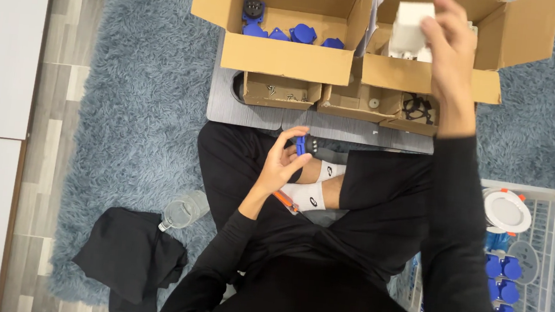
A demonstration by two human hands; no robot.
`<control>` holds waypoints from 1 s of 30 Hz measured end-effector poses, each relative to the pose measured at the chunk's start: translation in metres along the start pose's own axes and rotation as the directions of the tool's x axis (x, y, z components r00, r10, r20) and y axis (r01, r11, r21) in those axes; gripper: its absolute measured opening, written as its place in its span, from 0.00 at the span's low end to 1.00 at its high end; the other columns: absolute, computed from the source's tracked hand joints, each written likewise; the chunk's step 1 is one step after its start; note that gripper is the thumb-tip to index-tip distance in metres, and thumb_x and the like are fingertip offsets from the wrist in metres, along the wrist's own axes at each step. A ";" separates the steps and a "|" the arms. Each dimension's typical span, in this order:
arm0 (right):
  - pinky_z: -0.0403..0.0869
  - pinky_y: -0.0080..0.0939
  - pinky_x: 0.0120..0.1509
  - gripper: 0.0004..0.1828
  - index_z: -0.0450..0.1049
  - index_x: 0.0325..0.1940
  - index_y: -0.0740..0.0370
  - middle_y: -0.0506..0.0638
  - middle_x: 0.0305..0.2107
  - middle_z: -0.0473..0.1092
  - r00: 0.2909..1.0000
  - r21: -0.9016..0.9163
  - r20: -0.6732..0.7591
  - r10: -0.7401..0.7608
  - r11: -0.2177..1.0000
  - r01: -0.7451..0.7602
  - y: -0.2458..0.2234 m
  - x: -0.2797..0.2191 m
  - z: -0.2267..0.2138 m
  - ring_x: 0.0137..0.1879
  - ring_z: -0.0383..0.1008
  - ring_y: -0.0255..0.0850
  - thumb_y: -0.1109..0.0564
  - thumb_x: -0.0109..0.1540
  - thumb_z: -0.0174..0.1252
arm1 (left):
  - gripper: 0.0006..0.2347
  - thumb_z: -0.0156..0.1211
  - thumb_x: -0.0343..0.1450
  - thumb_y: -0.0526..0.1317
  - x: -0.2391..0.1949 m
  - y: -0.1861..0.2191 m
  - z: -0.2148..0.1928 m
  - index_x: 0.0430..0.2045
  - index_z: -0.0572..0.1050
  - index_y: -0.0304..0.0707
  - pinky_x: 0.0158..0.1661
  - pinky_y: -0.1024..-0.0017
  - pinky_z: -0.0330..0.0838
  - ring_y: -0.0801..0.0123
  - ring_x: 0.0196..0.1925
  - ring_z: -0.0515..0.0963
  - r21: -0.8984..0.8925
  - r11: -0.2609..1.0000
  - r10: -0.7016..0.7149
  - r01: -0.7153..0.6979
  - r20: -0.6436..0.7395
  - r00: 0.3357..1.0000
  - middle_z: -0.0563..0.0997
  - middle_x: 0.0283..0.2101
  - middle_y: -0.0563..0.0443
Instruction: Assembling and adjusting electrical components using a screwdriver while sitting on the floor.
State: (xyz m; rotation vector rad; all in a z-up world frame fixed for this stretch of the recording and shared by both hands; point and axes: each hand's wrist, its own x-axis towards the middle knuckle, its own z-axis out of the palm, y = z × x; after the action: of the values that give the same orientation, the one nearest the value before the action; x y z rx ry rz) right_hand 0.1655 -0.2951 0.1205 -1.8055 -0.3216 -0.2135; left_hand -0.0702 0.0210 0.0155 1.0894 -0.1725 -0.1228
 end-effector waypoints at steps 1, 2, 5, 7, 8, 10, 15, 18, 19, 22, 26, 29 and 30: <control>0.72 0.40 0.64 0.11 0.72 0.42 0.66 0.57 0.75 0.64 1.000 -0.001 0.002 0.001 1.000 -0.001 -0.013 -0.017 -0.001 0.63 0.69 0.43 0.60 0.78 0.58 | 0.24 0.61 0.74 0.22 0.000 0.000 -0.002 0.66 0.66 0.38 0.61 0.72 0.76 0.62 0.63 0.77 -0.002 1.000 -0.001 0.001 -0.002 1.000 0.64 0.75 0.42; 0.76 0.43 0.65 0.07 0.71 0.48 0.62 0.54 0.65 0.65 0.992 0.289 -0.014 0.128 0.950 -0.119 -0.025 -0.034 -0.001 0.63 0.68 0.42 0.56 0.78 0.54 | 0.24 0.61 0.75 0.23 0.000 -0.001 -0.004 0.67 0.66 0.37 0.62 0.69 0.77 0.59 0.64 0.77 0.005 1.000 -0.010 0.010 0.000 1.000 0.63 0.76 0.40; 0.82 0.52 0.70 0.14 0.66 0.64 0.57 0.54 0.63 0.66 0.967 0.587 0.025 0.254 0.779 -0.220 -0.024 -0.081 -0.002 0.69 0.71 0.47 0.49 0.78 0.47 | 0.27 0.69 0.72 0.25 0.003 -0.005 -0.002 0.67 0.67 0.35 0.60 0.68 0.81 0.57 0.63 0.80 0.043 0.999 0.004 -0.003 -0.028 1.000 0.66 0.74 0.39; 0.84 0.58 0.74 0.22 0.63 0.73 0.56 0.57 0.71 0.68 0.966 0.622 0.043 0.253 0.750 -0.224 -0.013 -0.112 0.004 0.75 0.75 0.52 0.46 0.78 0.43 | 0.30 0.77 0.69 0.26 0.005 -0.003 0.001 0.66 0.68 0.34 0.57 0.70 0.85 0.58 0.62 0.83 0.077 0.997 0.029 -0.025 -0.057 0.998 0.68 0.73 0.40; 0.84 0.59 0.72 0.25 0.63 0.74 0.56 0.56 0.71 0.69 0.961 0.625 0.042 0.275 0.743 -0.240 -0.009 -0.129 0.009 0.74 0.75 0.50 0.45 0.74 0.52 | 0.29 0.75 0.69 0.25 0.006 0.001 0.002 0.66 0.69 0.33 0.57 0.70 0.85 0.58 0.61 0.83 0.090 0.996 0.027 -0.022 -0.055 0.998 0.70 0.71 0.39; 0.84 0.59 0.71 0.31 0.63 0.75 0.55 0.55 0.71 0.69 0.955 0.630 0.044 0.294 0.734 -0.255 -0.005 -0.158 0.024 0.74 0.75 0.48 0.45 0.71 0.60 | 0.28 0.74 0.70 0.24 0.008 0.007 0.004 0.65 0.69 0.33 0.56 0.71 0.85 0.59 0.60 0.84 0.104 0.994 0.026 -0.020 -0.055 0.998 0.72 0.70 0.39; 0.77 0.40 0.66 0.37 0.74 0.63 0.67 0.57 0.59 0.76 0.964 0.481 0.129 0.231 0.836 -0.265 0.012 -0.210 0.058 0.64 0.77 0.40 0.65 0.51 0.80 | 0.32 0.76 0.70 0.27 0.012 0.014 -0.005 0.70 0.65 0.36 0.56 0.73 0.82 0.63 0.61 0.83 0.178 0.983 0.052 -0.042 -0.052 0.997 0.77 0.67 0.40; 0.78 0.39 0.66 0.43 0.72 0.67 0.68 0.54 0.58 0.77 0.956 0.420 0.126 0.266 0.858 -0.294 -0.004 -0.219 0.079 0.62 0.79 0.40 0.70 0.49 0.81 | 0.30 0.77 0.70 0.29 0.013 0.025 -0.005 0.65 0.66 0.36 0.58 0.70 0.78 0.63 0.62 0.83 0.257 0.964 0.078 -0.068 -0.031 0.996 0.80 0.65 0.40; 0.78 0.39 0.66 0.43 0.72 0.67 0.68 0.54 0.58 0.77 0.956 0.420 0.126 0.264 0.859 -0.293 0.001 -0.224 0.079 0.62 0.79 0.40 0.70 0.49 0.81 | 0.30 0.77 0.70 0.29 0.014 0.029 -0.002 0.65 0.66 0.36 0.58 0.70 0.78 0.63 0.62 0.83 0.256 0.964 0.080 -0.070 -0.030 0.996 0.80 0.65 0.40; 0.75 0.37 0.70 0.45 0.75 0.68 0.67 0.52 0.57 0.79 0.965 0.282 0.125 0.231 0.924 -0.258 0.009 -0.235 0.082 0.62 0.77 0.34 0.67 0.47 0.84 | 0.29 0.80 0.69 0.31 0.014 0.037 0.007 0.63 0.69 0.37 0.63 0.67 0.76 0.60 0.67 0.81 0.330 0.939 0.103 -0.093 -0.013 0.995 0.80 0.66 0.41; 0.77 0.41 0.65 0.42 0.78 0.65 0.68 0.56 0.56 0.77 0.972 0.167 0.151 0.180 0.964 -0.205 0.004 -0.234 0.091 0.60 0.78 0.40 0.63 0.48 0.85 | 0.26 0.80 0.68 0.32 0.013 0.040 0.016 0.62 0.75 0.33 0.65 0.62 0.74 0.57 0.68 0.80 0.355 0.917 0.167 -0.183 0.074 0.983 0.81 0.64 0.41; 0.78 0.42 0.64 0.41 0.79 0.64 0.68 0.58 0.56 0.76 0.974 0.120 0.174 0.145 0.979 -0.167 0.006 -0.235 0.099 0.60 0.78 0.44 0.63 0.48 0.86 | 0.25 0.81 0.68 0.35 0.015 0.046 0.021 0.60 0.78 0.33 0.64 0.60 0.75 0.54 0.66 0.82 0.425 0.869 0.209 -0.252 0.146 0.967 0.82 0.62 0.41; 0.79 0.42 0.63 0.41 0.79 0.64 0.68 0.58 0.55 0.76 0.973 0.107 0.190 0.131 0.982 -0.153 0.007 -0.236 0.101 0.60 0.78 0.44 0.63 0.48 0.86 | 0.25 0.82 0.68 0.38 0.015 0.048 0.022 0.59 0.79 0.34 0.63 0.59 0.76 0.53 0.64 0.83 0.470 0.833 0.230 -0.291 0.184 0.956 0.83 0.61 0.41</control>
State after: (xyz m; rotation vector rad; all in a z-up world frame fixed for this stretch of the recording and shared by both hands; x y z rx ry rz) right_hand -0.0572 -0.2238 0.0152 -1.7221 -0.3259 0.0721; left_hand -0.0594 0.0213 0.0694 1.5598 -0.4813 0.1119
